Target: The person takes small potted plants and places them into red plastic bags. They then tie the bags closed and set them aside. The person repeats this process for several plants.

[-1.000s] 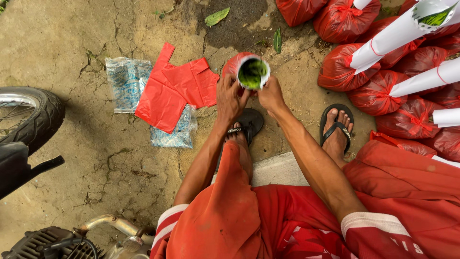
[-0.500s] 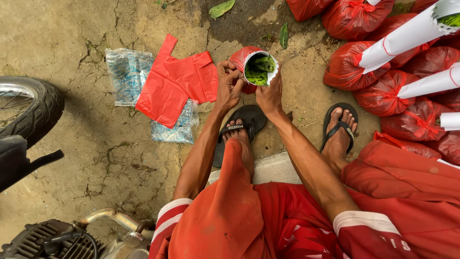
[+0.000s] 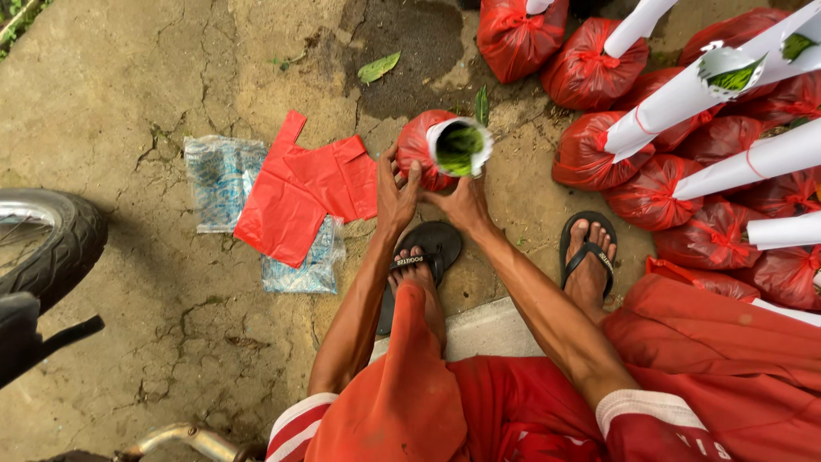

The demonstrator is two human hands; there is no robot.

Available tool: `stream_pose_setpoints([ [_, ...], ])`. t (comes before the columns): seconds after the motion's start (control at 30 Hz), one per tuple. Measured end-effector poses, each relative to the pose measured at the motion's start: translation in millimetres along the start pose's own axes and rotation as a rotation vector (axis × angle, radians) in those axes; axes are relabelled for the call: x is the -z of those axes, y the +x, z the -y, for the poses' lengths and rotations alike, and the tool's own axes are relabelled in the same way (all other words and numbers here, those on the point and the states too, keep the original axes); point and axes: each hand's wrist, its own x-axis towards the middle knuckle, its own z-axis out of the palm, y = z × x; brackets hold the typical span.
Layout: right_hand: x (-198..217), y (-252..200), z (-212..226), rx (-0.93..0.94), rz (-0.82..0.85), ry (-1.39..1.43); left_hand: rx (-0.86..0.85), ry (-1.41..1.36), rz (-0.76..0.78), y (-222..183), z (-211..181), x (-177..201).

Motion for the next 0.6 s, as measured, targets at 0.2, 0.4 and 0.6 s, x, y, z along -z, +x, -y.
stream_pose_setpoints([
  [0.2,41.7,82.1,27.4,0.184,-0.386,-0.273,-0.141,0.14,0.062,74.1,-46.0,-22.6],
  [0.4,61.9,56.7,23.6,0.112,-0.562,-0.18,-0.154,0.155,0.25,86.1,-62.5,-66.4],
  [0.6,60.3,17.4,-19.6,0.027,-0.871,-0.223,-0.315,0.106,0.521,70.5,-40.1,-111.3],
])
